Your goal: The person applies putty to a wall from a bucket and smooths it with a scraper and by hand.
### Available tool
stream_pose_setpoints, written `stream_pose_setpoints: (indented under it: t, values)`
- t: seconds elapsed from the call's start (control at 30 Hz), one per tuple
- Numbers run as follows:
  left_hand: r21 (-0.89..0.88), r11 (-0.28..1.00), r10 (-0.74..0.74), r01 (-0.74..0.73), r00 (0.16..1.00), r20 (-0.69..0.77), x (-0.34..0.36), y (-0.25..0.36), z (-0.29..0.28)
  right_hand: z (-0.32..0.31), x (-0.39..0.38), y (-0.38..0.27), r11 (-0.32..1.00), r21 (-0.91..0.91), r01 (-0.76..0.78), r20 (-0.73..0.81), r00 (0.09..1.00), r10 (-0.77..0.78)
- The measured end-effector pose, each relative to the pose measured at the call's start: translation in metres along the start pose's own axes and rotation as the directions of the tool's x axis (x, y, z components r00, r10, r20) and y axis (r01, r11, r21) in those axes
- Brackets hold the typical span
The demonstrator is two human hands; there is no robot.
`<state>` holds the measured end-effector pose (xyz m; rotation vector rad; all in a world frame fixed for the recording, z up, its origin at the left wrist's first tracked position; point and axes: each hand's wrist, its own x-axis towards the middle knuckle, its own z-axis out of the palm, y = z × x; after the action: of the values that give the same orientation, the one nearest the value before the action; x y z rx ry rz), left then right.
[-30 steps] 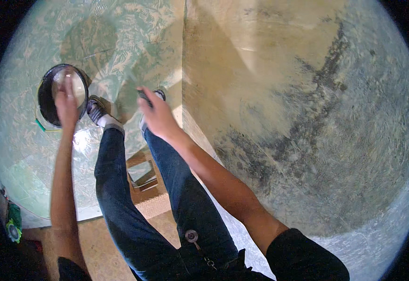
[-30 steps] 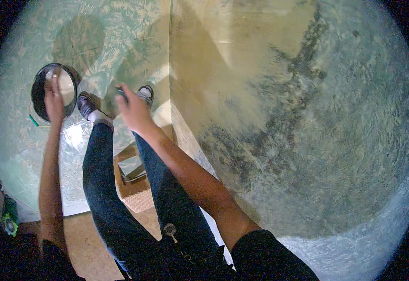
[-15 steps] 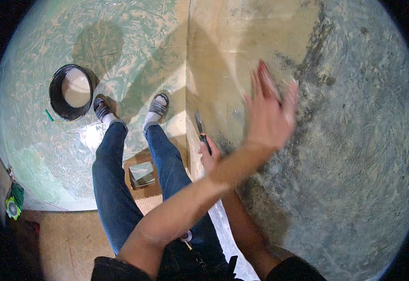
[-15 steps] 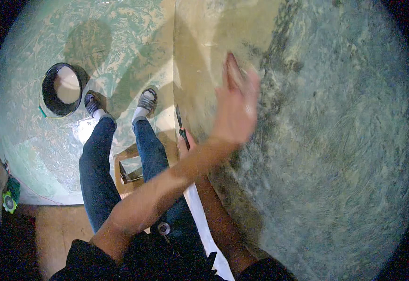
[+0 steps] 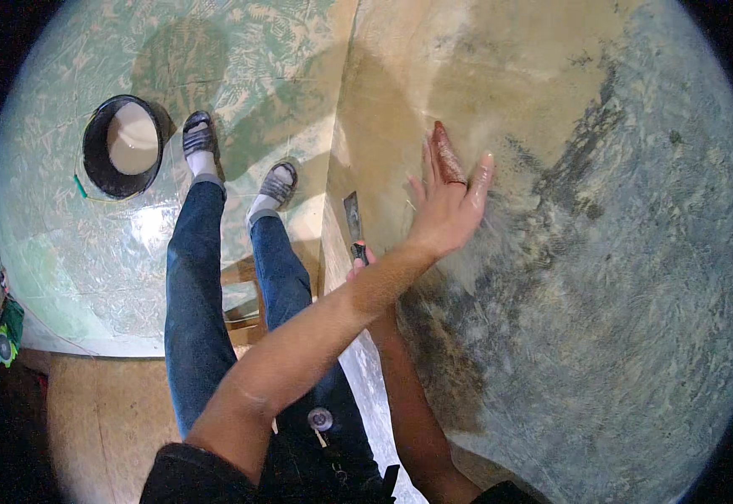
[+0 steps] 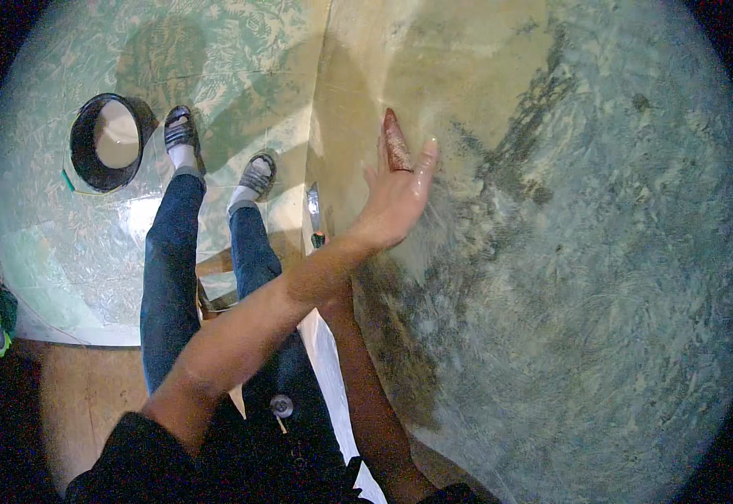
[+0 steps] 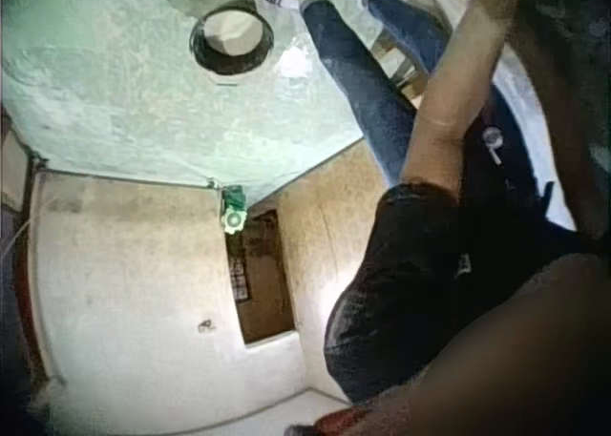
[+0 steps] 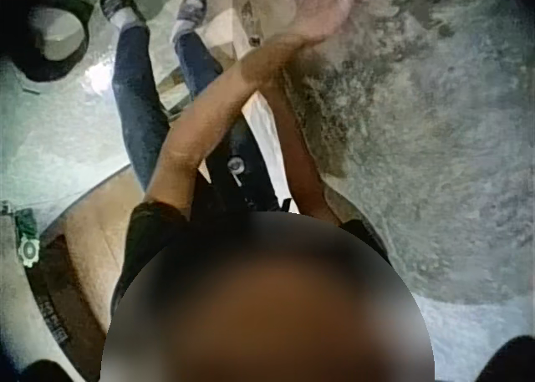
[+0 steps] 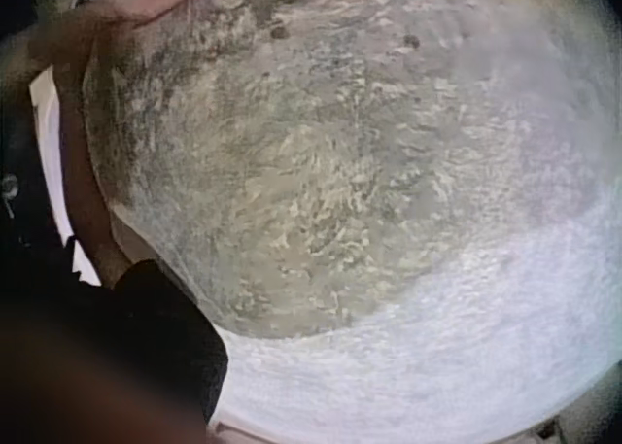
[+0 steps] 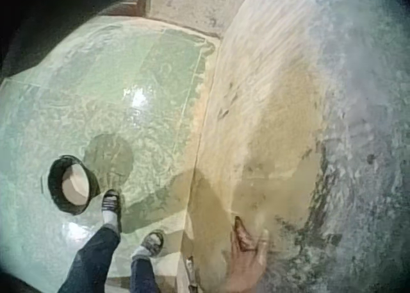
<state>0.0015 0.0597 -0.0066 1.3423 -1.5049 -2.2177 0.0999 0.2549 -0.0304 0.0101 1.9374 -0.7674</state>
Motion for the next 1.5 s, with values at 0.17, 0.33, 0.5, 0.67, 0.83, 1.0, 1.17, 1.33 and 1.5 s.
stream_pose_setpoints:
  t: [0.17, 0.33, 0.5, 0.67, 0.83, 1.0, 1.17, 1.33, 1.5]
  values:
    - [-0.153, 0.988, 0.061, -0.034, 0.983, 0.176, -0.096, 0.057, 0.013, 0.010, 0.002, -0.022, 0.999, 0.049, -0.023, 0.083, 0.996, 0.019]
    - [-0.282, 0.921, -0.241, 0.267, 0.962, 0.125, -0.005, 0.034, 0.001, -0.001, 0.013, -0.042, 0.650, -0.364, 0.667, 0.067, 0.714, -0.697]
    - [-0.090, 0.986, 0.145, -0.139, 0.987, 0.063, -0.082, 0.110, 0.006, 0.002, 0.005, -0.063, 0.998, -0.034, -0.046, 0.015, 0.999, 0.046]
    - [-0.105, 0.980, -0.161, 0.171, 0.982, 0.096, -0.001, 0.056, 0.013, -0.028, 0.017, -0.049, 0.976, -0.217, -0.011, -0.108, 0.994, -0.013]
    - [-0.157, 0.987, 0.010, 0.023, 0.978, 0.207, -0.060, 0.082, -0.001, 0.006, 0.010, -0.088, 0.993, -0.111, -0.037, 0.044, 0.998, 0.043]
    - [-0.282, 0.908, -0.268, 0.310, 0.947, 0.180, -0.027, 0.077, 0.009, -0.017, 0.016, -0.069, 0.984, -0.172, -0.048, -0.016, 0.999, 0.046]
    - [-0.146, 0.986, -0.060, 0.079, 0.989, 0.134, -0.017, 0.056, -0.010, 0.016, 0.016, -0.084, 0.996, -0.091, -0.023, 0.051, 0.998, 0.028]
    - [-0.174, 0.979, -0.088, 0.104, 0.992, 0.096, -0.046, 0.077, 0.002, 0.010, 0.020, -0.093, 0.979, -0.098, -0.180, -0.030, 0.984, 0.178]
    - [-0.407, 0.913, -0.033, 0.012, 0.998, -0.045, -0.026, 0.056, 0.005, 0.018, 0.017, -0.103, 0.993, -0.042, -0.106, 0.036, 0.993, 0.108]
